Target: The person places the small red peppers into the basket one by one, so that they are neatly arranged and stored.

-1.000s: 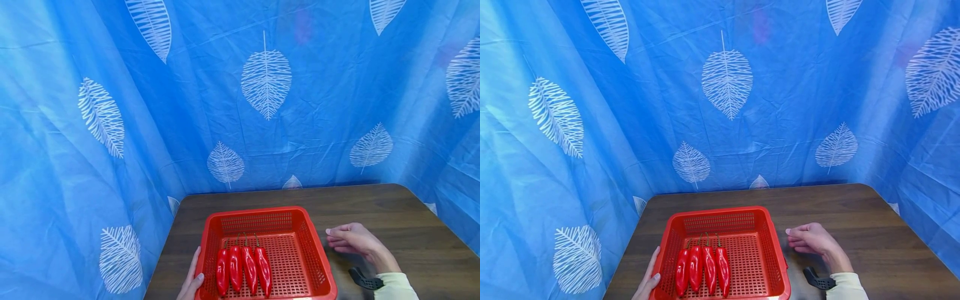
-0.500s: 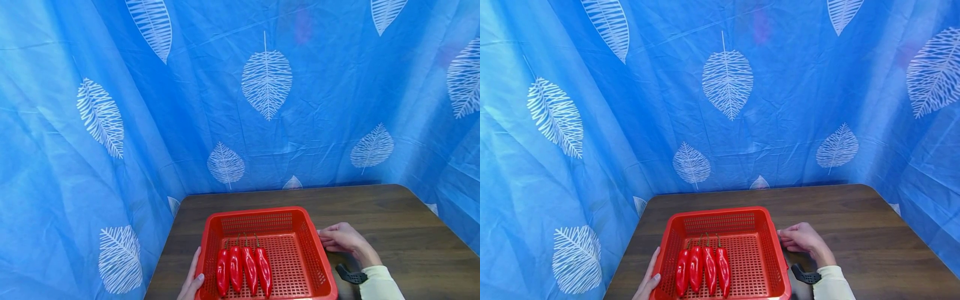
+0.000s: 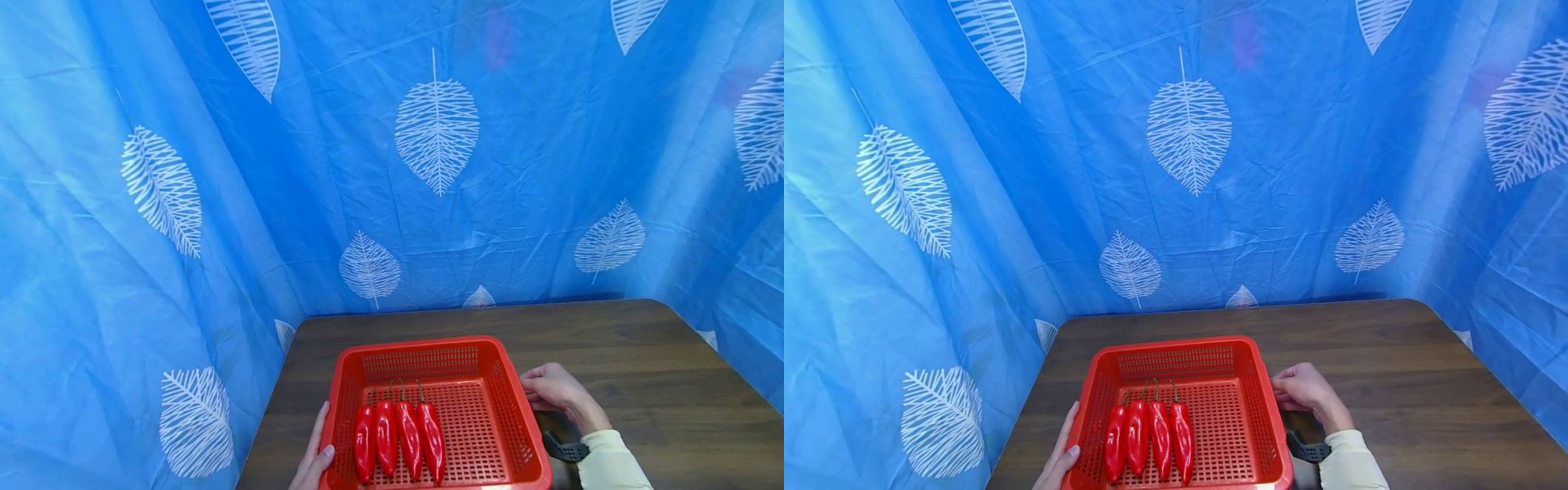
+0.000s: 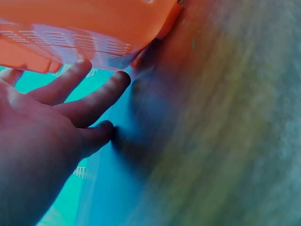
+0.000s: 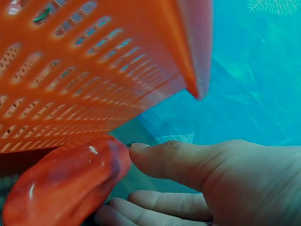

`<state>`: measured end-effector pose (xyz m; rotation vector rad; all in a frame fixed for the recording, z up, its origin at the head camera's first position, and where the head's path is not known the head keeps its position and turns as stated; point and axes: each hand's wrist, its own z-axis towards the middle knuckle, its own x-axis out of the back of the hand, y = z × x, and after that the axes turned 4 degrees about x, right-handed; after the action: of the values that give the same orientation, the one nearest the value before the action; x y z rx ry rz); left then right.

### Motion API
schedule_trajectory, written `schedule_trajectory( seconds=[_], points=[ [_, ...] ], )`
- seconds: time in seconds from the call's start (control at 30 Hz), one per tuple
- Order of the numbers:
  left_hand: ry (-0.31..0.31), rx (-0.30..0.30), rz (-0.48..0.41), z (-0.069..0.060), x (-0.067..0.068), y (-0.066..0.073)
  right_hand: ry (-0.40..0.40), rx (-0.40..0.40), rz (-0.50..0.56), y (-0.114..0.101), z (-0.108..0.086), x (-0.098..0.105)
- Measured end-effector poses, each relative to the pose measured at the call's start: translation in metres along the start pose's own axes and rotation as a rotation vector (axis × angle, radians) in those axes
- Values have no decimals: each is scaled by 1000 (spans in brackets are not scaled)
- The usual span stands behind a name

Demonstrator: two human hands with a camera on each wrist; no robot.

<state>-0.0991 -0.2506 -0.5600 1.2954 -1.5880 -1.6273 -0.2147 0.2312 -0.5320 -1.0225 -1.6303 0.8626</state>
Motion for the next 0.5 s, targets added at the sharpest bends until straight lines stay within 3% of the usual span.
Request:
schedule_trajectory(
  seconds=[0.5],
  points=[
    [-7, -17, 8, 0, 0, -1, 18, 5, -111, -2, 4, -9]
  ],
)
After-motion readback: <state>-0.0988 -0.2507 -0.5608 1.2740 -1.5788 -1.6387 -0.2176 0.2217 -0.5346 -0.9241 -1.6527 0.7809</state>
